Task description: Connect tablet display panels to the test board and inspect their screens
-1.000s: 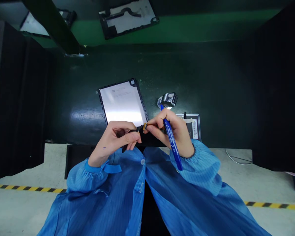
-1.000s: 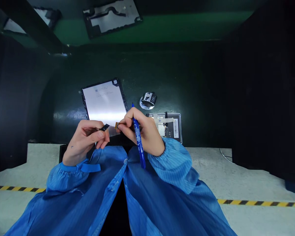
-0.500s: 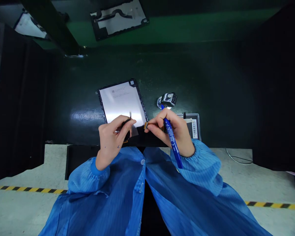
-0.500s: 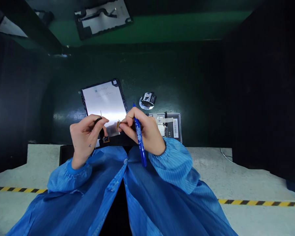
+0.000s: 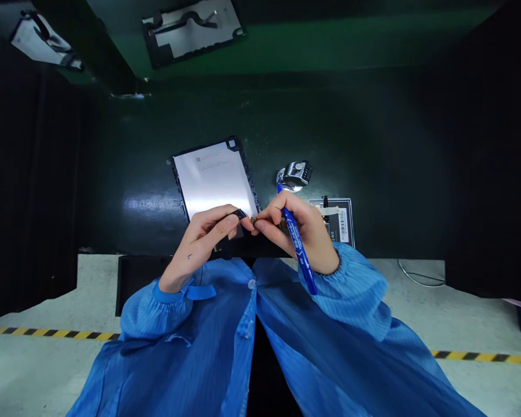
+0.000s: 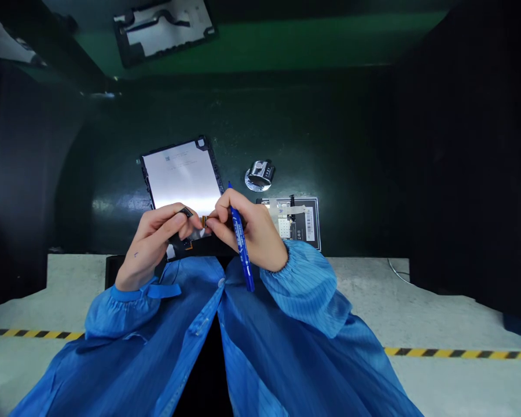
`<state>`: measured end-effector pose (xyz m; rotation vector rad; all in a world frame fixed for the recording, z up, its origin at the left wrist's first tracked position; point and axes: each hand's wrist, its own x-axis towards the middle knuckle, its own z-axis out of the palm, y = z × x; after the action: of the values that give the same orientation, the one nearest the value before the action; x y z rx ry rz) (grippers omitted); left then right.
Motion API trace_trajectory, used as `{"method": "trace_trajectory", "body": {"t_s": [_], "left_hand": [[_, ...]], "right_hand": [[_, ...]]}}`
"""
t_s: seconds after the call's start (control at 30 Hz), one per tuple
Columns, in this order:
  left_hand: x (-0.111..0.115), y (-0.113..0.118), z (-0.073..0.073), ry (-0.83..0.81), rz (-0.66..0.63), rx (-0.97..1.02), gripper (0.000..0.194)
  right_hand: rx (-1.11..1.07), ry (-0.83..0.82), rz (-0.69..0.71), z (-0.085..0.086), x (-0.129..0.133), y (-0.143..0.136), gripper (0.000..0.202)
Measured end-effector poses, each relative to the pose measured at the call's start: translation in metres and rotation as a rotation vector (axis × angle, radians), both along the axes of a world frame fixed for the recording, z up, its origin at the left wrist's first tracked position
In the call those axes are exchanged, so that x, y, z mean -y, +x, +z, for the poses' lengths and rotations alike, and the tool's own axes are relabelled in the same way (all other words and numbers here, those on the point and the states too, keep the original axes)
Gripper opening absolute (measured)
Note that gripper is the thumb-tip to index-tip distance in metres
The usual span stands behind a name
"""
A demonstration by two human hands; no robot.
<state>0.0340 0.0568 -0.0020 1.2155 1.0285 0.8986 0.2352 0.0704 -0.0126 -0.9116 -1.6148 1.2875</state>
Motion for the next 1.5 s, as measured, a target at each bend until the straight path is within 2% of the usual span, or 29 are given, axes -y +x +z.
{"method": "trace_trajectory", "body": {"t_s": [0.17,0.27,0.37,0.57,0.83,1.03,1.3,1.5], "left_hand": [[0.0009,0.0027,0.0056,0.032,-0.009,-0.120,0.041],[0.0008,0.0019,0.0078,0.042,-0.108,-0.178,0.045],[-0.0004,0.0006,0.0073,0.064,-0.178,-0.215,0.040],[-0.0029,-0.0016,0.0054,0.069,-0.203,-0.274,0.035],[-0.0044,0.0006,0.0077,-0.046,-0.234,-0.140,0.043],[-0.0020,0.0021,0.0058,-0.099,-0.238,-0.043,0.043],[-0.0005,-0.0001,0.0023,-0.059,-0.253,-0.048,0.039],[-0.0006,0.0003,-0.0010,-0.023,-0.268,-0.075,0.043]], "right_hand": [[-0.026,-0.032,-0.005,0.0001,0.0004,0.0000,0.028],[-0.019,-0.030,0.006,0.0005,0.0006,0.0006,0.028],[-0.001,-0.025,0.017,0.0003,0.0009,0.0017,0.027],[0.028,-0.020,0.064,-0.0008,0.0022,0.0039,0.025],[0.005,-0.026,0.085,0.0013,0.0025,0.0029,0.025],[-0.014,-0.019,0.104,0.0038,0.0024,0.0022,0.026],[-0.003,-0.031,0.090,0.0026,0.0029,0.0022,0.026],[0.029,0.003,0.076,0.0026,0.0030,0.0034,0.026]]}}
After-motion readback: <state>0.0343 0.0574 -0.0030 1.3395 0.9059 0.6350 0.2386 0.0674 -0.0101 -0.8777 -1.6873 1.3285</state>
